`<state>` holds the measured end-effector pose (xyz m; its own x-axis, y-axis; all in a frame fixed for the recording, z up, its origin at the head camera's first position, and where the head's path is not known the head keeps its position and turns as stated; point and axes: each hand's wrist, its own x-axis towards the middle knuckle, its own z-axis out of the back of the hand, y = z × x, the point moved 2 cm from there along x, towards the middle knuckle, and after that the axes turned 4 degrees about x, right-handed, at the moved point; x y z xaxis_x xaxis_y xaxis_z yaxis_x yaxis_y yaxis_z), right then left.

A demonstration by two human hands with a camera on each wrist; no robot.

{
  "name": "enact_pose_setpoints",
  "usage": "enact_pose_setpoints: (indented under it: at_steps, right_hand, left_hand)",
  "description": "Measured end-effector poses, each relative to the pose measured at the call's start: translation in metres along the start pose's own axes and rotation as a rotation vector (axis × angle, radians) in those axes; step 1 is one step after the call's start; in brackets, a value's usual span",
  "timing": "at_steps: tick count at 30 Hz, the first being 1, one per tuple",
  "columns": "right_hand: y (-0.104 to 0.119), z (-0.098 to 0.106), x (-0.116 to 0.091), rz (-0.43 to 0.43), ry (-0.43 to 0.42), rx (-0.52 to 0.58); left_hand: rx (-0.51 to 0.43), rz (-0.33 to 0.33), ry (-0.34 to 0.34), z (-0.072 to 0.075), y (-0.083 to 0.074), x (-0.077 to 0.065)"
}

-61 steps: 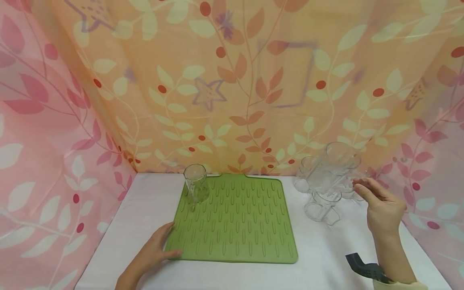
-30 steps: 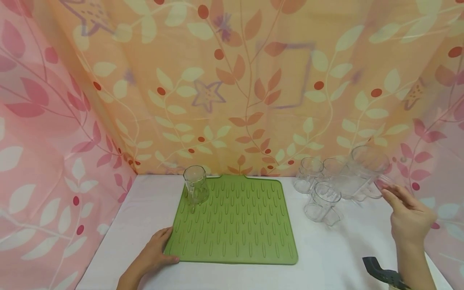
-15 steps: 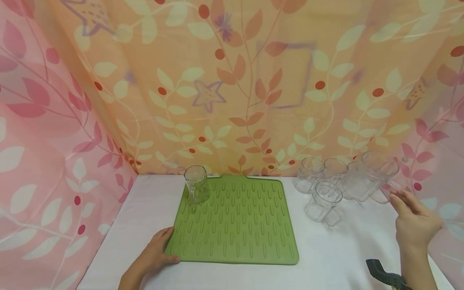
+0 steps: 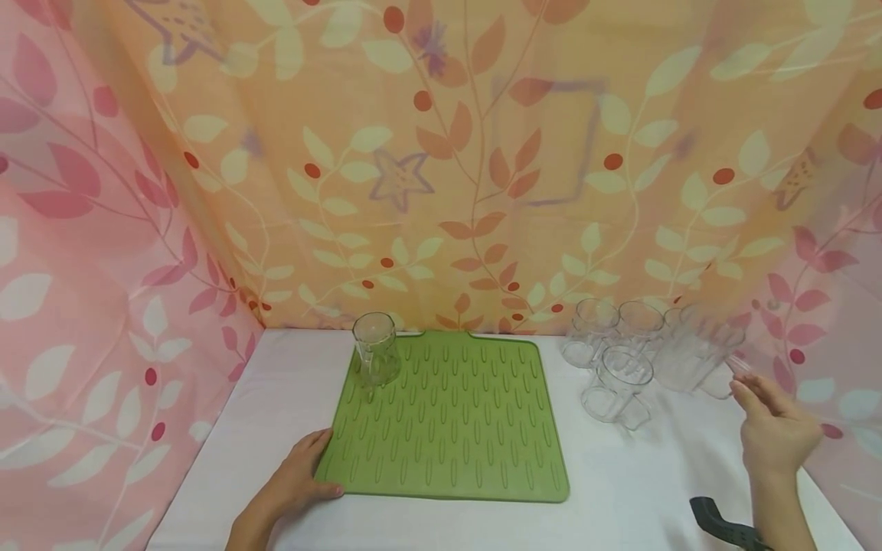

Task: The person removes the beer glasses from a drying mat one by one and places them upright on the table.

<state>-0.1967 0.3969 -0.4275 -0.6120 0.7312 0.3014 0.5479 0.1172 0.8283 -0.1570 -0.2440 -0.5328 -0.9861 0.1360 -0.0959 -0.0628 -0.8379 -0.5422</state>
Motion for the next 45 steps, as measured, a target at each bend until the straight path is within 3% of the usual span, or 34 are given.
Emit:
enact_pose_setpoints:
  at_steps: [12,18,24,27,31,37,45]
  right_hand:
    - [-0.008,0.011,-0.003,-0.038,-0.036,0.004]
    - [-0.014,0.019,-0.011,-0.139,-0.073,-0.131]
    - [-0.030,0.023,-0.015,-0.094,-0.042,-0.195]
    - [-0.039,0.027,-0.017,-0.123,-0.046,-0.238]
    - [-0.048,0.033,-0.021,-0.158,-0.048,-0.367]
    - [-0.058,0.038,-0.028,-0.127,0.006,-0.560]
    - [-0.065,0.039,-0.037,-0.103,0.019,-0.587]
  left_hand:
    - [-0.006,0.008,-0.001,0.000,-0.001,0.001]
    - [-0.013,0.022,0.007,0.001,-0.002,-0.001]
    - [-0.012,0.024,0.010,0.002,-0.002,-0.002]
    - [-0.019,0.023,0.006,0.001,-0.002,-0.002]
    - [-0.023,0.025,0.003,0.001,-0.003,-0.002]
    - [-0.011,0.022,0.002,0.001,-0.002,-0.002]
    - [-0.027,0.026,0.002,0.000,-0.002,-0.002]
